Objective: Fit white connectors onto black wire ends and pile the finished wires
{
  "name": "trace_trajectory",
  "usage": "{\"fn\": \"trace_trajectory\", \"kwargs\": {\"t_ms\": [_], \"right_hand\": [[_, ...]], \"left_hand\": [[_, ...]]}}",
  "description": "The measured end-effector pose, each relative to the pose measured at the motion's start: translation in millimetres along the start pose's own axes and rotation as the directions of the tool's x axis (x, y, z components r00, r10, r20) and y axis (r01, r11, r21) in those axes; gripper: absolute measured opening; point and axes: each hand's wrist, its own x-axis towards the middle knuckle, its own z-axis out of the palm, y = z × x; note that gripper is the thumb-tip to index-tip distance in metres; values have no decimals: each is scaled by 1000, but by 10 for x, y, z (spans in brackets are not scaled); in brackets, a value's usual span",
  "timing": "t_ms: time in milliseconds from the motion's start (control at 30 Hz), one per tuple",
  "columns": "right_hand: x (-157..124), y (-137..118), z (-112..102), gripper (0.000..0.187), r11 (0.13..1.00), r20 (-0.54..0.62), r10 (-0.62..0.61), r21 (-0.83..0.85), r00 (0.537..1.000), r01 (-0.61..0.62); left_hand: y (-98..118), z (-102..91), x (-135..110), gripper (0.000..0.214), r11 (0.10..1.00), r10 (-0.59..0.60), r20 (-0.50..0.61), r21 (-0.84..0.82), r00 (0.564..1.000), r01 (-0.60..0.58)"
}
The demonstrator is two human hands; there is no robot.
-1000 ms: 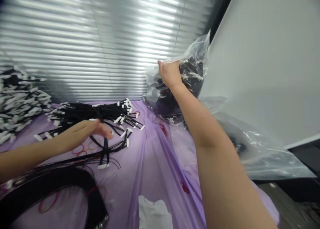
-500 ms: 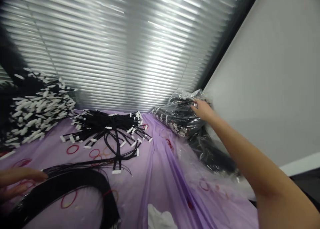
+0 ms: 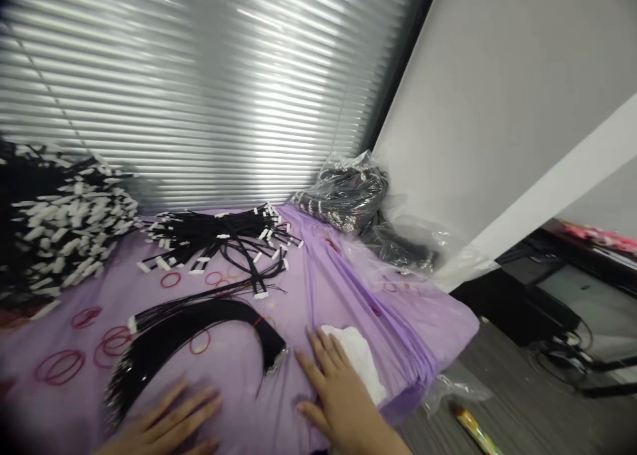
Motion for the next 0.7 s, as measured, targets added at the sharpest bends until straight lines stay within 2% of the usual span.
{"fn": "trace_trajectory", "kwargs": {"t_ms": [100, 233, 367, 433, 467, 500, 533, 567, 600, 633, 700], "right_hand": [[-58, -119, 162, 74, 999, 5, 37, -30, 999, -37], [-193, -231, 138, 71, 997, 47, 75, -2, 996, -75], [-365, -220, 5, 66, 994, 73, 106, 34, 992, -109], [-420, -62, -93, 62, 987, -9, 149, 61, 989, -148], [-433, 77, -148, 58, 975, -83, 216, 72, 973, -210], [-435, 258, -204, 53, 952, -181, 304, 81, 935, -294], [-429, 476, -255, 51, 907, -271, 421, 91, 866, -412], [-416, 722, -297, 48, 820, -333, 560, 95, 759, -564], [-399, 981, -324, 47, 755, -358, 635, 97, 685, -649], [-381, 1238, -335, 47, 702, -372, 683, 98, 629, -705], [-345, 1692, -307, 38, 634, -365, 738, 87, 568, -768]], "left_hand": [[169, 50, -241, 41, 993, -96, 31, -59, 995, 98], [227, 56, -421, 43, 979, -134, 66, -146, 989, 142], [80, -61, -502, 44, 953, -98, 83, -280, 992, 118], [-49, -168, -530, 43, 940, -87, 77, -324, 993, 107], [-118, -221, -539, 43, 938, -88, 74, -330, 993, 108], [-182, -265, -545, 44, 939, -83, 77, -326, 994, 104], [-239, -295, -549, 46, 943, -74, 89, -316, 993, 99], [-283, -304, -552, 49, 949, -66, 90, -302, 994, 91], [-314, -290, -556, 52, 956, -63, 79, -283, 995, 83], [-330, -256, -564, 54, 964, -64, 58, -256, 996, 77], [-330, -143, -593, 50, 979, -69, -26, -195, 997, 62]]}}
